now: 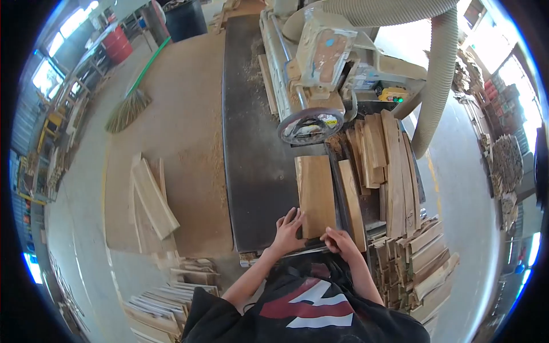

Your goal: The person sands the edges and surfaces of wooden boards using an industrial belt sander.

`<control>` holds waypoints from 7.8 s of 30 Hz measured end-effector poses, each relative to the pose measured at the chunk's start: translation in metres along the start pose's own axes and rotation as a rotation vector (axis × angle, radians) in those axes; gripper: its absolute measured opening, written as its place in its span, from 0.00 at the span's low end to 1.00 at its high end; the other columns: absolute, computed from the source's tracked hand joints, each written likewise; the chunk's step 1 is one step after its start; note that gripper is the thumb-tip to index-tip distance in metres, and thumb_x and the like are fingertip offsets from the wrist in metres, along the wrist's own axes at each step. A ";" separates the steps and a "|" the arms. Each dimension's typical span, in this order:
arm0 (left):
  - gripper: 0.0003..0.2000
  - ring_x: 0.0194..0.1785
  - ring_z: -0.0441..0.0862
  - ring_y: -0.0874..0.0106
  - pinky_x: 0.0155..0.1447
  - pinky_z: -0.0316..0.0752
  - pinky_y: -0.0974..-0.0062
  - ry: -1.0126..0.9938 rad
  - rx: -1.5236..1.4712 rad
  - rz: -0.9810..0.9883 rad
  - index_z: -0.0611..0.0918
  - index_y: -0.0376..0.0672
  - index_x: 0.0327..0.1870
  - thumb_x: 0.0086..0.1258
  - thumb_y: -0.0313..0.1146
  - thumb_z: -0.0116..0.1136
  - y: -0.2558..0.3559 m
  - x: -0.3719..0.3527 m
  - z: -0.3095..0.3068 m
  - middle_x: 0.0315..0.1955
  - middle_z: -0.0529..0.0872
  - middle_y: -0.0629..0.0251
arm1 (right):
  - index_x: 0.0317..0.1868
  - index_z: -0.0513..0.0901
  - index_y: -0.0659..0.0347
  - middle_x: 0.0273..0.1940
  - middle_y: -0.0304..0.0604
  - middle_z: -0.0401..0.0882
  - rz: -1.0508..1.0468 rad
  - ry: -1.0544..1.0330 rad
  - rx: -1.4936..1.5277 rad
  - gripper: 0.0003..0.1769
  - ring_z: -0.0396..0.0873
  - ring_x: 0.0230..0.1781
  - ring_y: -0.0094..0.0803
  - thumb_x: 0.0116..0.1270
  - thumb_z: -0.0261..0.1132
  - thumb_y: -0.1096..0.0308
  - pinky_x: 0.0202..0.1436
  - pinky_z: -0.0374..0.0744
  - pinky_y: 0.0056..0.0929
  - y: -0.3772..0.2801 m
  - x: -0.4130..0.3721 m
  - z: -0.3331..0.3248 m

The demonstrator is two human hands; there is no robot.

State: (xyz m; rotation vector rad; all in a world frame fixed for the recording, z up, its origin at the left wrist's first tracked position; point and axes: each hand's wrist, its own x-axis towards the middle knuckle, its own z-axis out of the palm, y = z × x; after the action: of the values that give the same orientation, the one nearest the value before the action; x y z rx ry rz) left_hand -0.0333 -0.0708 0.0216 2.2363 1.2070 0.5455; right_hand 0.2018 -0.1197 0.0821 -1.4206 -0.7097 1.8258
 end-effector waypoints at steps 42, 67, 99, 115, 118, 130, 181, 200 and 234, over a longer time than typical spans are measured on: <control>0.58 0.82 0.61 0.58 0.76 0.59 0.50 0.057 -0.041 -0.054 0.59 0.36 0.81 0.50 0.50 0.80 -0.059 0.131 -0.020 0.75 0.70 0.47 | 0.42 0.82 0.60 0.21 0.32 0.71 0.204 0.318 0.195 0.21 0.62 0.14 0.18 0.80 0.59 0.48 0.14 0.56 0.20 -0.010 0.122 -0.002; 0.59 0.80 0.63 0.58 0.77 0.57 0.53 0.051 -0.048 -0.079 0.57 0.37 0.82 0.50 0.52 0.79 -0.059 0.129 -0.020 0.78 0.64 0.46 | 0.34 0.76 0.57 0.18 0.31 0.67 0.048 0.456 0.179 0.28 0.62 0.12 0.21 0.81 0.55 0.40 0.13 0.57 0.23 -0.015 0.155 0.000; 0.42 0.74 0.69 0.42 0.81 0.56 0.47 0.790 0.733 -1.204 0.77 0.42 0.72 0.60 0.58 0.73 -0.169 -0.094 -0.228 0.67 0.79 0.46 | 0.74 0.77 0.51 0.32 0.34 0.80 -0.538 0.103 -0.457 0.26 0.76 0.27 0.20 0.79 0.63 0.55 0.36 0.78 0.23 -0.047 0.201 0.031; 0.36 0.64 0.73 0.56 0.64 0.73 0.52 0.967 -0.648 -0.600 0.80 0.42 0.63 0.50 0.37 0.85 -0.067 -0.102 -0.104 0.60 0.73 0.55 | 0.49 0.90 0.64 0.31 0.46 0.87 -0.596 0.243 -0.538 0.19 0.82 0.29 0.28 0.75 0.68 0.54 0.35 0.78 0.30 0.012 0.121 0.035; 0.37 0.63 0.73 0.45 0.65 0.71 0.48 0.697 0.185 -0.523 0.87 0.46 0.57 0.40 0.47 0.83 -0.029 -0.082 -0.072 0.59 0.77 0.43 | 0.46 0.90 0.63 0.33 0.48 0.89 -0.573 0.206 -0.601 0.21 0.86 0.33 0.33 0.75 0.67 0.51 0.37 0.79 0.34 0.017 0.104 0.032; 0.41 0.75 0.64 0.39 0.71 0.61 0.40 0.110 0.073 -0.174 0.80 0.51 0.70 0.50 0.52 0.79 0.015 -0.031 0.005 0.77 0.65 0.41 | 0.29 0.92 0.64 0.19 0.45 0.83 0.244 -0.047 -0.698 0.48 0.80 0.20 0.37 0.74 0.48 0.26 0.32 0.79 0.36 0.065 0.020 0.003; 0.53 0.81 0.49 0.37 0.78 0.57 0.40 0.684 0.244 -0.465 0.66 0.54 0.80 0.51 0.53 0.84 -0.282 0.256 -0.159 0.80 0.47 0.38 | 0.66 0.80 0.64 0.22 0.37 0.72 -0.524 0.449 -0.733 0.27 0.70 0.24 0.22 0.76 0.67 0.53 0.30 0.71 0.26 -0.088 0.243 0.050; 0.53 0.77 0.57 0.32 0.77 0.52 0.34 0.546 0.131 -1.095 0.72 0.57 0.77 0.45 0.69 0.74 -0.323 0.353 -0.232 0.73 0.60 0.28 | 0.46 0.85 0.63 0.26 0.35 0.78 -0.892 0.439 -0.821 0.09 0.70 0.23 0.19 0.72 0.69 0.67 0.29 0.70 0.23 -0.050 0.251 0.035; 0.65 0.84 0.38 0.34 0.80 0.46 0.37 -0.016 -0.015 -0.296 0.62 0.48 0.82 0.38 0.57 0.86 -0.001 -0.054 -0.027 0.80 0.41 0.27 | 0.74 0.73 0.64 0.22 0.40 0.79 -0.015 0.158 -0.282 0.29 0.77 0.17 0.22 0.79 0.64 0.60 0.20 0.74 0.23 0.071 0.010 0.014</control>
State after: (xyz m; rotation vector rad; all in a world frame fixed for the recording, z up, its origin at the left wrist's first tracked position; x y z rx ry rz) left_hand -0.0775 -0.1089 0.0371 1.9949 1.4864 0.4168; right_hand 0.1727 -0.1537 0.0249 -1.7146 -0.9194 1.6269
